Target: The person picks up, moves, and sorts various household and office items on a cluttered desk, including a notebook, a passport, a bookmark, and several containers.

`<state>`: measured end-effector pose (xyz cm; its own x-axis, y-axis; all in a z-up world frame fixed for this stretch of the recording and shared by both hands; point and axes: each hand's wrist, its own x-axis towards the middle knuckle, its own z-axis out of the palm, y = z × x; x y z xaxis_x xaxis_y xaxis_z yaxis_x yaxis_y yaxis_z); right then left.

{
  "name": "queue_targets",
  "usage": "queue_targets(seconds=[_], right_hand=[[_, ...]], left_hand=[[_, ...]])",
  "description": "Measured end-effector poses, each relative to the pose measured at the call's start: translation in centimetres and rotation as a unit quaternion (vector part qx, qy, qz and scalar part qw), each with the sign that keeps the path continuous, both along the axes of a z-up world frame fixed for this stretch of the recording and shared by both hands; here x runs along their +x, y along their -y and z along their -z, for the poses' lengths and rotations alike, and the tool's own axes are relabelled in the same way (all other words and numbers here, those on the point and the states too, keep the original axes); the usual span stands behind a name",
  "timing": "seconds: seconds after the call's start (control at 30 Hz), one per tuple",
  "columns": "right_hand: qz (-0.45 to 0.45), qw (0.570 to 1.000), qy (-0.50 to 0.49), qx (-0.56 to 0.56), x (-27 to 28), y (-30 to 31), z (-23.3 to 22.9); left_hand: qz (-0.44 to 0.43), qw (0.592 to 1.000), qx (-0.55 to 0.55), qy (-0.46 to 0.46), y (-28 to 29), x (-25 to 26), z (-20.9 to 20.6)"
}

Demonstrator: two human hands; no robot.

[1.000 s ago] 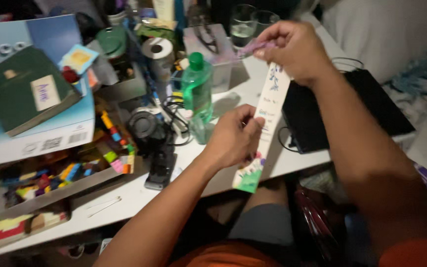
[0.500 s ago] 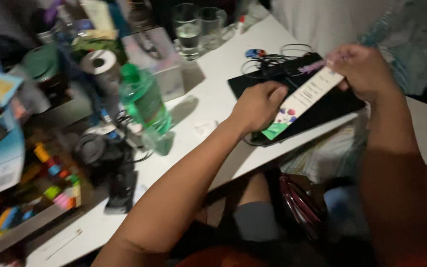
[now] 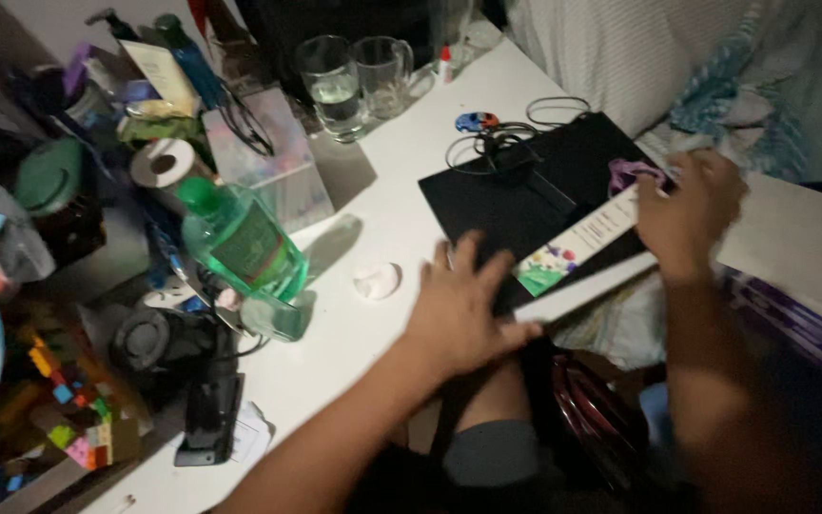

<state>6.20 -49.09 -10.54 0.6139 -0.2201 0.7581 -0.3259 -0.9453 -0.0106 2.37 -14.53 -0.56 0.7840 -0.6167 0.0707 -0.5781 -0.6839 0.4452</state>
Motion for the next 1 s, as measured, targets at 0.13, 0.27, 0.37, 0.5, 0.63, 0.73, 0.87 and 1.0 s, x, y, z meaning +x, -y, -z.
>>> queue_targets(seconds=[0.13,0.27,0.37,0.5,0.63,0.73,0.87,1.0], right_hand=[[-0.072,0.973,0.026,0.218,-1.3,1.4,1.9],[-0.061,0.966,-0.002,0.251,0.0,1.9,2.2],[-0.054,0.949,0.033,0.309,0.8,1.6,1.7],[-0.090,0.961,0.018,0.262,1.6,1.8,1.8],[-0.151,0.928,0.043,0.337,3.5,1.8,2.5],[-0.158,0.928,0.024,0.337,4.3,1.2,2.6],[-0.226,0.896,-0.022,0.382,4.2,0.6,1.4],[-0.085,0.962,-0.179,0.189,5.7,0.6,-4.5]], left_hand=[[0.004,0.999,-0.016,0.027,0.5,-0.9,2.3],[0.034,0.994,-0.055,0.086,1.0,0.0,4.1],[0.007,0.998,-0.065,0.003,1.0,0.4,3.4],[-0.016,0.998,-0.059,-0.028,0.6,1.3,2.5],[-0.032,0.996,-0.073,-0.032,0.3,1.7,2.1],[-0.053,0.994,-0.071,-0.066,0.1,1.7,1.8],[-0.053,0.992,-0.099,-0.052,-0.9,1.3,2.3],[-0.035,0.990,-0.140,-0.008,-1.5,1.2,3.3]])
